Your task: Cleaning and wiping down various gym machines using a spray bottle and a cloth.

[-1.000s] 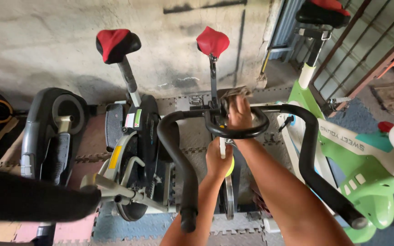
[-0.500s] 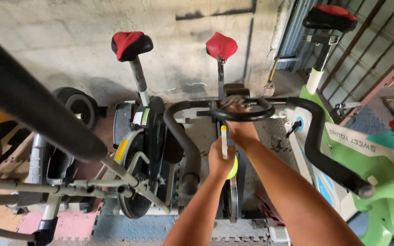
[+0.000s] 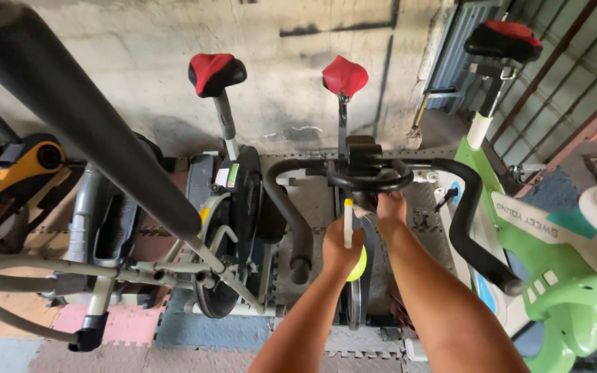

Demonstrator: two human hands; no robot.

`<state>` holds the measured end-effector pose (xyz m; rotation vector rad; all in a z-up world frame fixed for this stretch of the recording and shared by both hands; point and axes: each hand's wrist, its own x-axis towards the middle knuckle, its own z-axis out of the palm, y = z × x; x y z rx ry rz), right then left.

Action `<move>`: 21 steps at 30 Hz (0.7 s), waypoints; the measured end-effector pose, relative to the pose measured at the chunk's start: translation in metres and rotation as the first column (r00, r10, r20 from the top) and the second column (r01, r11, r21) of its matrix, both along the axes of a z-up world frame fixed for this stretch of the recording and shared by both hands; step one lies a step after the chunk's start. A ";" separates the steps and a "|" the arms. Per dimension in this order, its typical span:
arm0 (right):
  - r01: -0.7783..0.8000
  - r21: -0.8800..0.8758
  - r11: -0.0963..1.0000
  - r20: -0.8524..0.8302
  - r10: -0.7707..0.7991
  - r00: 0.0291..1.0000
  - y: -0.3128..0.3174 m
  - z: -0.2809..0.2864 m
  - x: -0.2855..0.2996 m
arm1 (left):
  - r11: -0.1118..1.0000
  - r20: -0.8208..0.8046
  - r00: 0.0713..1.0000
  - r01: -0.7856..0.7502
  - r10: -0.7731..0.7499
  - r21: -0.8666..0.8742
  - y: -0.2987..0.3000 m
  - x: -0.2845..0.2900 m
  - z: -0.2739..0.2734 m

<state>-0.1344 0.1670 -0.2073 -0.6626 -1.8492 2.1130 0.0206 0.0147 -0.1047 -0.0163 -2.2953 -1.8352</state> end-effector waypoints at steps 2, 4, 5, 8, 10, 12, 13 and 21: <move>-0.041 0.605 0.795 -0.181 0.188 0.965 0.023 -0.094 -0.052 | 1.000 -0.019 0.999 0.028 -0.028 0.002 0.000 0.000 -0.006; 0.092 0.957 0.273 -0.208 0.433 0.877 0.050 -0.104 -0.074 | 0.998 -0.043 0.997 0.059 -0.058 0.007 0.000 -0.005 -0.010; 0.027 0.966 0.256 -0.154 0.490 0.858 0.040 -0.076 -0.057 | 1.000 -0.144 0.989 -0.017 0.015 -0.013 0.000 -0.003 -0.013; -0.174 0.968 0.179 0.020 0.638 0.769 0.010 0.005 0.001 | 0.992 -0.133 0.987 -0.103 0.093 -0.070 -0.005 0.000 -0.023; -0.238 0.960 0.145 0.078 0.682 0.728 -0.025 0.032 0.034 | 0.988 -0.028 0.994 -0.110 0.107 -0.111 -0.009 0.000 -0.023; -0.314 0.109 0.943 -0.036 0.319 0.947 -0.029 0.029 0.079 | 0.978 -0.097 0.991 -0.113 0.097 -0.174 -0.014 0.015 -0.024; -0.313 0.109 0.943 -0.025 0.318 0.948 -0.026 0.036 0.105 | 0.979 -0.087 0.992 -0.109 0.095 -0.172 -0.014 0.020 -0.018; 0.288 0.895 0.340 -0.425 0.457 0.781 -0.042 0.208 0.170 | 0.976 -0.318 0.939 -0.182 0.134 -0.124 -0.004 0.021 -0.044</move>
